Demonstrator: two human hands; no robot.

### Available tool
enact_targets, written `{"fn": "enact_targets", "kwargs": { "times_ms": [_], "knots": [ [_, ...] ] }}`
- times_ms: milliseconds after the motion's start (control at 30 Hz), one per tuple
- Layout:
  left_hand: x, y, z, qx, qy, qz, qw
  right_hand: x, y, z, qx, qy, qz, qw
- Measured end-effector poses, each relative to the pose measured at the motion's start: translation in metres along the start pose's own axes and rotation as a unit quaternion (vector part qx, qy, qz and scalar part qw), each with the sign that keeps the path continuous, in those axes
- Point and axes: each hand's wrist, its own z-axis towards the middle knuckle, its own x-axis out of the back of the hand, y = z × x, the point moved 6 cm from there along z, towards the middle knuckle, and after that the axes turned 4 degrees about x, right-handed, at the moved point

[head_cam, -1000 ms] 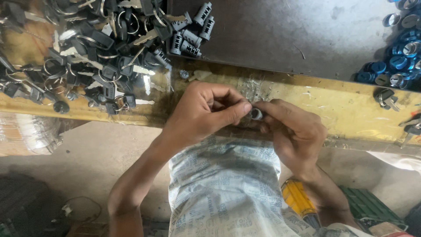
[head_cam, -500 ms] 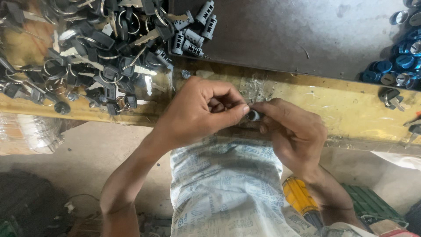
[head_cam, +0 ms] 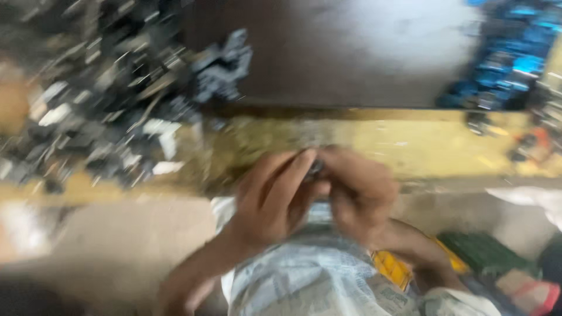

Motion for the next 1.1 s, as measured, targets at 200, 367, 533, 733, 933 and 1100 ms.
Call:
{"fn": "enact_targets", "kwargs": {
  "times_ms": [200, 367, 533, 733, 933, 1100],
  "knots": [
    [-0.012, -0.021, -0.005, 0.204, 0.058, -0.253, 0.944, 0.005, -0.011, -0.011, -0.034, 0.043, -0.115, 0.992],
    [-0.030, -0.053, -0.006, 0.306, 0.026, -0.371, 0.876, 0.039, 0.000, 0.019, -0.101, -0.099, -0.196, 0.970],
    [-0.032, -0.059, -0.016, 0.282, 0.038, -0.376, 0.882, 0.135, 0.008, 0.085, 0.063, 0.000, -0.557, 0.828],
    [-0.028, -0.060, -0.014, 0.268, 0.044, -0.380, 0.884, 0.134, 0.043, 0.107, 0.063, -0.008, -0.639, 0.766],
    [-0.027, -0.062, -0.013, 0.276, 0.048, -0.404, 0.871, 0.097, 0.020, 0.094, -0.027, -0.046, -0.467, 0.883],
    [-0.027, -0.062, -0.014, 0.290, 0.034, -0.393, 0.872, 0.097, 0.006, 0.093, -0.026, -0.009, -0.458, 0.888]
  ]
}}
